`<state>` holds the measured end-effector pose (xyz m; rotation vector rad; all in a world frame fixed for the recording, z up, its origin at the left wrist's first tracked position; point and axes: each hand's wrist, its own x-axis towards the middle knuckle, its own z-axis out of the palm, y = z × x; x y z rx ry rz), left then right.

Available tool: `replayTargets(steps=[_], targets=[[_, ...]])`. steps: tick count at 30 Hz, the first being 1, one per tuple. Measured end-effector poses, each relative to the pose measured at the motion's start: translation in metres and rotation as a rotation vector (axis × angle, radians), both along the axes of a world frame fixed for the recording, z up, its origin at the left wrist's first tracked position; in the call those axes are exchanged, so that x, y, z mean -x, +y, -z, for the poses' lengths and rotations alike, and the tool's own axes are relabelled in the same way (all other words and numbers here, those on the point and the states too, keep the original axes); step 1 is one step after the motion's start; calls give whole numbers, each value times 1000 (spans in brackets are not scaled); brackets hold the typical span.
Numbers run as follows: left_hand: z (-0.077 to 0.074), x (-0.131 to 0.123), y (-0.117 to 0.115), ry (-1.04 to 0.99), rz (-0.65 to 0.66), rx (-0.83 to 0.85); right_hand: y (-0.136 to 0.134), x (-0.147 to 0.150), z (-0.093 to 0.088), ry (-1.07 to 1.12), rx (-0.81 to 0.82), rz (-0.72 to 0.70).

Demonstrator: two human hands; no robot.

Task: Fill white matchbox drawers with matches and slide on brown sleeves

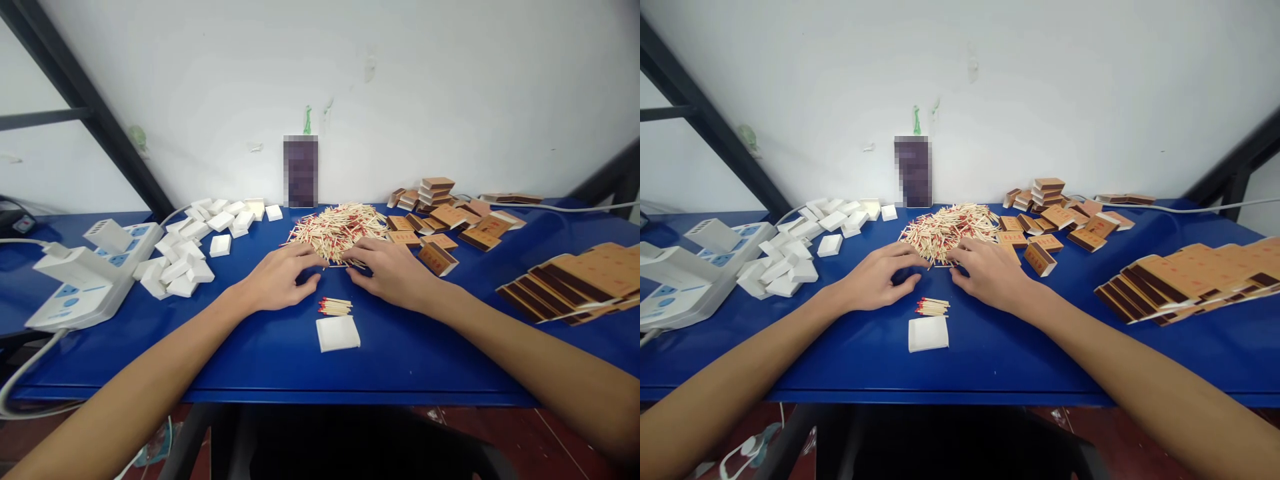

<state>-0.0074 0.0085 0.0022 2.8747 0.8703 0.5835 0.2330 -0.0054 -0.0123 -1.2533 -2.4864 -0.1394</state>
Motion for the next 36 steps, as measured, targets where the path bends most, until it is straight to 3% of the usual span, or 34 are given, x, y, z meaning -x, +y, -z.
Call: replayTargets(steps=[4,15,20,25,30,36], targets=[[1,-2,0,75,31,33,7,2,5,61,-33,-4],[1,1,3,36,25,36,16,-4,4,371,52,55],[-4,1,2,1,-59,-68,7,-4,-4,482,3,-57],[-7,3,1,-93,-116,-45,-3,3,-4,478,92,-226],[-3,5,3,-147,-151,51,-4,7,1,427,144,-213],[-2,7,5,-12,-2,34,-5,7,3,366,174,-244]])
